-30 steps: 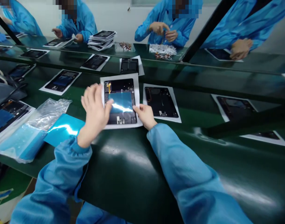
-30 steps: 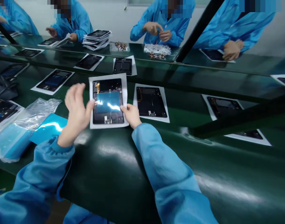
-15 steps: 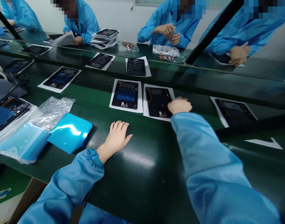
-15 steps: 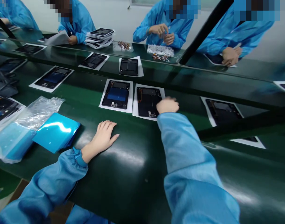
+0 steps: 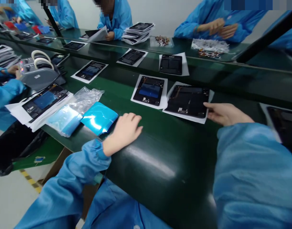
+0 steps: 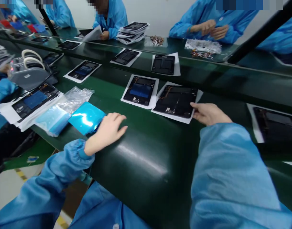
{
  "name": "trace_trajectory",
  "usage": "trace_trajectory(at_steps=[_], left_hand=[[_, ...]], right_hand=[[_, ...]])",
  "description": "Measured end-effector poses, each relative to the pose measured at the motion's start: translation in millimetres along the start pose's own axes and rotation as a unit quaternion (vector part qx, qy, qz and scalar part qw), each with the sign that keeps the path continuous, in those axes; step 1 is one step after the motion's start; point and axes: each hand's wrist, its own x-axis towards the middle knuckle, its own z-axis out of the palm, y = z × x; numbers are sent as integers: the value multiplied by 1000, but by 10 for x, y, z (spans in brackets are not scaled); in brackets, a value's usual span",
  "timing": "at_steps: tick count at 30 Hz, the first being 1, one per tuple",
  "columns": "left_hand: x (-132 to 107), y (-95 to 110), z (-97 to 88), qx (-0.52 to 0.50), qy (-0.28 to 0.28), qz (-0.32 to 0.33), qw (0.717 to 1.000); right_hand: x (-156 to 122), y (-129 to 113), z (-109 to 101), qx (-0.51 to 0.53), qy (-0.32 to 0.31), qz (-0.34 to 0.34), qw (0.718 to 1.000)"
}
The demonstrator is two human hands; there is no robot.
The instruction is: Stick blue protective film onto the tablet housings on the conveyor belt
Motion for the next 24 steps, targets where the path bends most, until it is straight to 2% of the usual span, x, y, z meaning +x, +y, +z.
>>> trace_trajectory(at_steps=[2,4,7,9,12,15,18,21,24], left_hand=[[-150,-269,-222,17,8,-73,997],[-255,-562,-380,20,1,-114,993],[-300,-906,-461,2,-35,-140,990],[-280,-1033,-455,-16,-63,-143,988],[-229,-1117,-445,-38,-92,-142,985],[-188,-1172,-480,-62,-107,-139,983],[-161,-1233,-560,-94,-122,-135,979],[-140,-1275,-643,-125,-139,-128,974],[-110,-1281,-687,-141,-149,-122,971]], right_hand=[[-154,-14,-38,62,-35,95,993],[-416,-39,-79,127,-51,170,976],[-1047,-122,-148,211,-72,228,948],[-1586,-210,-208,255,-101,248,929],[-2379,-360,-304,303,-155,269,901],[-2904,-473,-354,322,-209,291,876],[-3064,-496,-350,285,-250,276,883],[-3004,-441,-369,220,-270,240,906],[-2935,-392,-450,80,-244,180,949]])
